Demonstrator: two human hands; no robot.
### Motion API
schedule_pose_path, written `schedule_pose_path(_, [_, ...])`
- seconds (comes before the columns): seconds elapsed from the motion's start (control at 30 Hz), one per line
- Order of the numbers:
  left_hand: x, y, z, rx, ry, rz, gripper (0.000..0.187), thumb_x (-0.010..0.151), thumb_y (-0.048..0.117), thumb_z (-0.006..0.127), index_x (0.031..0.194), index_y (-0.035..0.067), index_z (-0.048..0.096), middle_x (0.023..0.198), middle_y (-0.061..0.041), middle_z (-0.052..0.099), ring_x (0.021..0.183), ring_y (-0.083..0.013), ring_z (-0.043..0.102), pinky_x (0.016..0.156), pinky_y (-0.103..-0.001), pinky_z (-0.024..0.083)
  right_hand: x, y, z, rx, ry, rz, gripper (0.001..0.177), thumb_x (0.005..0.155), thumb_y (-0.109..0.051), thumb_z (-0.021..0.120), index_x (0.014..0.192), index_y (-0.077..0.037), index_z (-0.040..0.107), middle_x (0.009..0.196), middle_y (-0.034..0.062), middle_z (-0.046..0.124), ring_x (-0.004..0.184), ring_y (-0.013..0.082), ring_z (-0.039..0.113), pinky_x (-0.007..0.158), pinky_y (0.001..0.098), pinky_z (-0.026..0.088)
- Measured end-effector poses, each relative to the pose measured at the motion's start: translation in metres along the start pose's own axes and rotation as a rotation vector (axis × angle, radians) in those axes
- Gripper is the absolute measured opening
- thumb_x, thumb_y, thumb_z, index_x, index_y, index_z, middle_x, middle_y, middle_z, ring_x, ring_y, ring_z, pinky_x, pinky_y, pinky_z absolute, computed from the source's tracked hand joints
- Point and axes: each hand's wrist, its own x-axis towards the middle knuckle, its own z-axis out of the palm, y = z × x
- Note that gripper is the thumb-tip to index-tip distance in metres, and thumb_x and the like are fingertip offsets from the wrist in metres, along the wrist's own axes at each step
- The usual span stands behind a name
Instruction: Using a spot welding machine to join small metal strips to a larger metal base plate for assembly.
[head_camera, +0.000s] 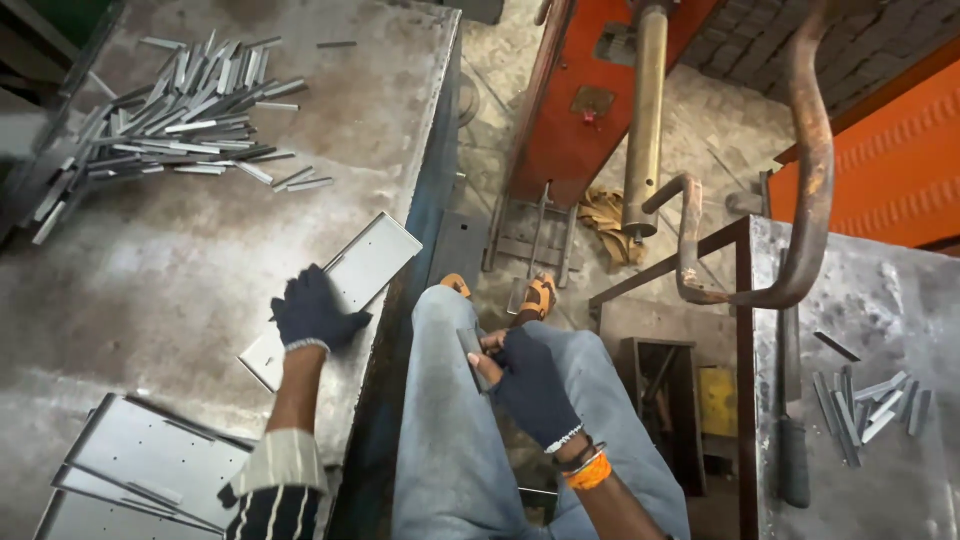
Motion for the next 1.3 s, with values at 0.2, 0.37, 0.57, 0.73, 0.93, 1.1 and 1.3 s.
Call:
schedule_pose_path(0.2, [-0.034,0.04,-0.047,-0.212,0.052,-0.136,0.119,0.054,0.063,0.09,0.145,0.0,0.047,0.118,-0.025,0.065,0.112,-0.0408,0.062,0.089,-0.049,0.055,-0.001,-0.019,-0.007,0.095,-0.018,-0.025,0.022,0.088,-0.019,0.078,0.097,-0.001,0.071,0.082,0.0094,0.07,0.073,0.0181,0.068,0.069,0.0311,0.054])
schedule_pose_path(0.37, [-0.038,0.073,-0.097,-0.641,0.073,-0.009,0.101,0.06,0.051,0.094,0.134,-0.003,0.052,0.108,-0.021,0.068,0.093,-0.0344,0.067,0.078,-0.046,0.057,-0.017,-0.03,-0.036,0.049,0.078,-0.077,0.025,0.088,-0.021,0.078,0.1,0.0,0.071,0.084,0.0109,0.071,0.077,0.021,0.069,0.071,0.0321,0.054])
schedule_pose_path(0.57, [-0.067,0.133,-0.132,-1.469,-0.261,0.223,0.041,0.085,0.014,0.078,0.121,-0.003,0.068,0.106,-0.013,0.076,0.088,-0.0175,0.071,0.078,-0.031,0.059,-0.028,-0.053,-0.079,-0.021,0.238,-0.07,0.027,0.089,-0.025,0.078,0.098,-0.001,0.071,0.083,0.0117,0.072,0.076,0.0236,0.072,0.071,0.0344,0.054])
schedule_pose_path(0.73, [-0.143,0.201,-0.142,-1.54,-0.149,0.275,0.036,0.086,0.008,0.075,0.12,-0.002,0.07,0.11,-0.01,0.075,0.092,-0.015,0.071,0.08,-0.029,0.058,-0.038,-0.082,-0.104,-0.17,0.421,-0.096,0.026,0.087,-0.024,0.079,0.098,-0.002,0.073,0.082,0.0154,0.07,0.074,0.0286,0.071,0.067,0.0389,0.054])
schedule_pose_path(0.93, [-0.211,0.24,-0.144,-1.613,-0.243,0.123,0.035,0.086,0.007,0.074,0.12,-0.003,0.067,0.105,-0.011,0.077,0.087,-0.0161,0.071,0.075,-0.03,0.058,-0.055,-0.069,-0.104,-0.526,0.455,-0.21,0.016,0.088,-0.02,0.076,0.097,-0.007,0.074,0.096,0.0169,0.072,0.086,0.0377,0.069,0.073,0.047,0.053])
schedule_pose_path(1.1, [-0.233,0.242,-0.151,-1.539,-0.255,0.069,0.039,0.085,0.009,0.074,0.12,-0.003,0.066,0.1,-0.012,0.078,0.081,-0.017,0.072,0.071,-0.032,0.059,-0.064,-0.086,-0.125,-0.649,0.611,-0.239,0.027,0.084,-0.02,0.075,0.107,-0.006,0.069,0.103,0.0179,0.069,0.089,0.0383,0.07,0.074,0.0469,0.054])
schedule_pose_path(1.3, [-0.233,0.241,-0.15,-1.611,-0.286,0.179,0.038,0.085,0.011,0.077,0.118,-0.004,0.069,0.102,-0.011,0.078,0.083,-0.0154,0.072,0.073,-0.03,0.059,-0.077,-0.1,-0.143,-0.521,0.458,-0.109,0.032,0.087,-0.02,0.074,0.114,-0.004,0.07,0.073,0.0136,0.068,0.064,0.0337,0.069,0.058,0.0457,0.052])
